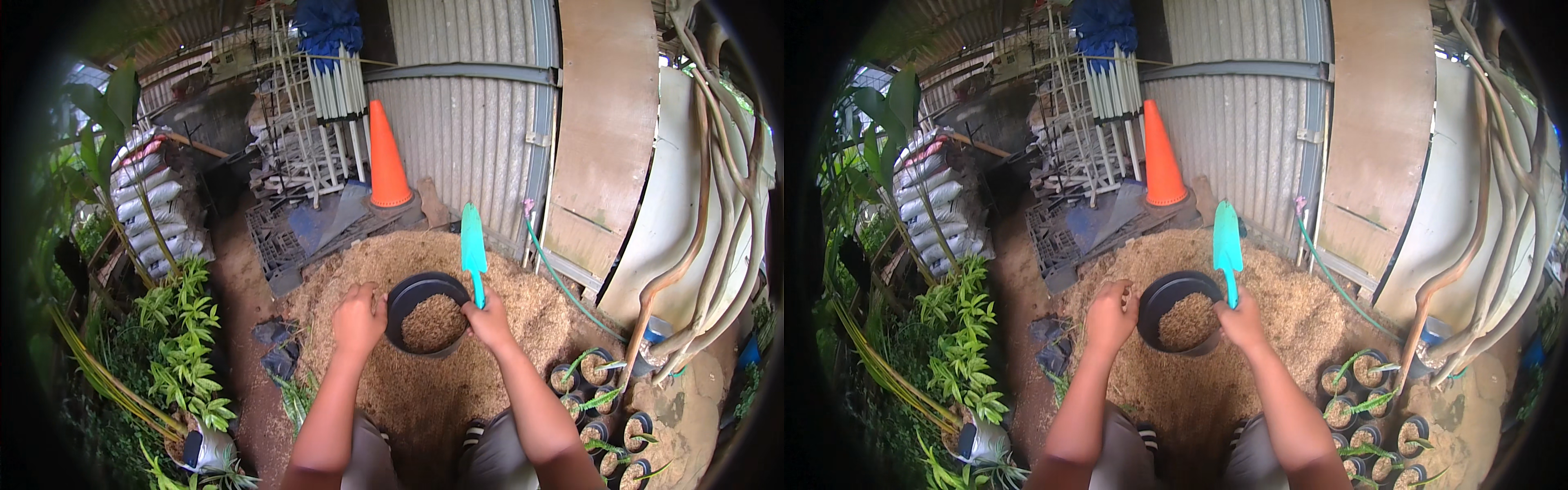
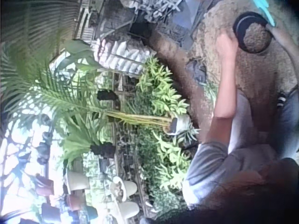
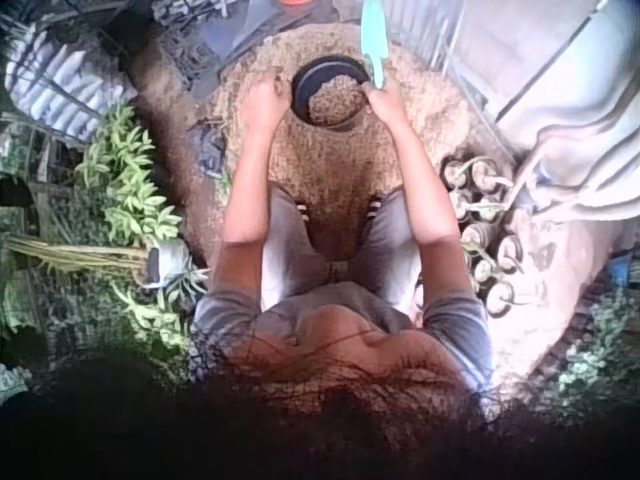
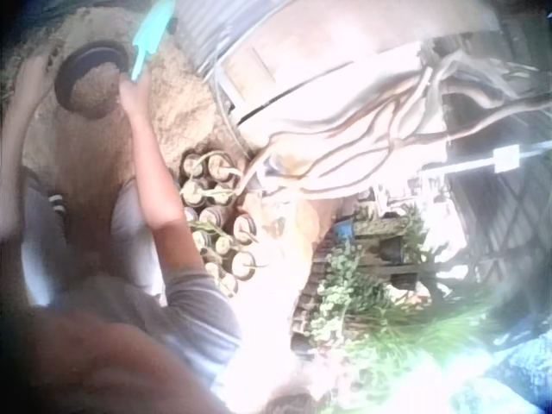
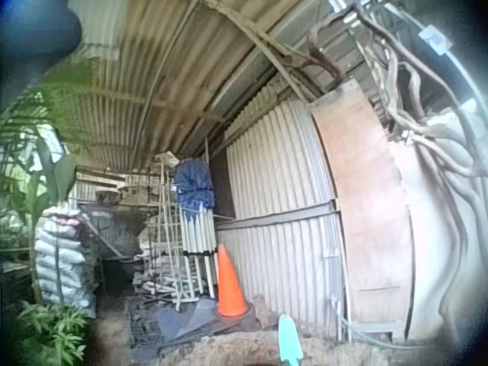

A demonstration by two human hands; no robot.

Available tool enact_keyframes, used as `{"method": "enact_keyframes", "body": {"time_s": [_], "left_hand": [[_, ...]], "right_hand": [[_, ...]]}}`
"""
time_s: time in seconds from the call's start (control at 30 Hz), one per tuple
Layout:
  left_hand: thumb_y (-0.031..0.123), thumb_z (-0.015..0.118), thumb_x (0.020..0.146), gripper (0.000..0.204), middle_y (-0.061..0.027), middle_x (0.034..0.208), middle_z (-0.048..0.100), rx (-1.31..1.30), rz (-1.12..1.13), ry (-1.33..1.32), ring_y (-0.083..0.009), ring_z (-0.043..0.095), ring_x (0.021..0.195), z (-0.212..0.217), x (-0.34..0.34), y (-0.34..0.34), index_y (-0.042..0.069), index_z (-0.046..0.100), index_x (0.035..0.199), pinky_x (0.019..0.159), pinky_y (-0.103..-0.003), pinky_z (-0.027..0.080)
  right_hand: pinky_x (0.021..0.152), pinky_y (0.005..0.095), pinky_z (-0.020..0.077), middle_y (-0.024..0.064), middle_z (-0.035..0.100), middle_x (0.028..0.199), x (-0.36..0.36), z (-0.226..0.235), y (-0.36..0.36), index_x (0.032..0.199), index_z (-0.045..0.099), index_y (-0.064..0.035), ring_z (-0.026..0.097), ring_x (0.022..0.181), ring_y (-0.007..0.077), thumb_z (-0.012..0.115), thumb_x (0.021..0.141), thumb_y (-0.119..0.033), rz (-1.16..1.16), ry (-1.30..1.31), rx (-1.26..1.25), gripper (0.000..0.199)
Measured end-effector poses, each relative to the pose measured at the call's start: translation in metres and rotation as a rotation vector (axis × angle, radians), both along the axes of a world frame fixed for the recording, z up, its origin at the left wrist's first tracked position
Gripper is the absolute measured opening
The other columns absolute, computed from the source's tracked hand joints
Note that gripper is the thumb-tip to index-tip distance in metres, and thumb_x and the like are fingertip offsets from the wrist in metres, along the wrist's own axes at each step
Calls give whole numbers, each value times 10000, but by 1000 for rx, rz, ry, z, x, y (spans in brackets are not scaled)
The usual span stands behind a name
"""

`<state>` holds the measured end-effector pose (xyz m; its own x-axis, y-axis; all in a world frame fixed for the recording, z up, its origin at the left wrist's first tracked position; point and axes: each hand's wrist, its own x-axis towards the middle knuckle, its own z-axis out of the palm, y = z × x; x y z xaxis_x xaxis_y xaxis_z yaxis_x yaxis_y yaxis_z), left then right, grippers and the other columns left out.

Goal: The person scoops soil into a small black pot using a hand trowel, places a leaf cutting inside, and adds more soil around it.

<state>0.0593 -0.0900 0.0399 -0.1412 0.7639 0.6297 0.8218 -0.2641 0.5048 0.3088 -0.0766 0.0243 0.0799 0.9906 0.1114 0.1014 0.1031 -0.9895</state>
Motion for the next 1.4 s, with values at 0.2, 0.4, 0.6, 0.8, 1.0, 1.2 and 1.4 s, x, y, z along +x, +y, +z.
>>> {"method": "enact_keyframes", "body": {"time_s": [0.2,0.4,0.6,0.8,1.0,1.2,1.4], "left_hand": [[31,614,825,223,-188,839,699,-258,-254,-226,-321,690,742,-17,-36,-7,41,704,1029,723,-393,539],[-4,602,811,339,-159,813,681,-460,-286,-114,-265,665,736,-28,-81,-14,18,674,1141,703,-372,520],[11,644,836,368,-76,750,617,-610,-257,-131,-178,603,693,-61,-154,-48,18,626,1203,654,-333,482],[-2,620,841,338,-104,835,695,-766,-67,-227,-188,662,764,-183,-227,-113,1,633,1178,719,-334,526],[52,593,821,377,-173,928,732,-961,60,-204,-267,710,869,-276,-244,-155,19,646,1193,784,-377,549],[233,631,857,484,-213,1211,668,-1186,227,13,-382,641,1130,-323,-224,-197,114,576,1323,966,-456,512],[210,603,877,507,-229,1211,662,-1373,419,-106,-418,634,1135,-364,-212,-237,134,515,1370,984,-499,497]], "right_hand": [[410,294,472,110,608,730,17,-14,4,1051,520,20,557,464,162,614,875,-79,31,-29,-119,223],[504,340,599,219,639,928,2,-98,16,1256,481,81,670,601,246,619,877,-75,124,-221,-533,432],[554,375,625,199,663,928,-34,-235,-27,1381,403,24,701,639,259,587,903,-25,211,-233,-609,515],[760,456,563,227,694,1024,-12,-356,-78,1364,515,2,710,921,379,791,829,-254,36,-768,-178,654],[536,393,497,121,634,687,11,-342,-21,962,553,7,644,582,220,717,890,-215,62,-710,-215,285],[482,323,501,57,586,633,-13,-283,2,968,559,-3,619,536,158,645,942,-187,142,-452,-308,205],[483,322,509,48,569,627,-23,-274,-24,1039,574,1,620,524,165,643,946,-197,188,-495,-327,229]]}}
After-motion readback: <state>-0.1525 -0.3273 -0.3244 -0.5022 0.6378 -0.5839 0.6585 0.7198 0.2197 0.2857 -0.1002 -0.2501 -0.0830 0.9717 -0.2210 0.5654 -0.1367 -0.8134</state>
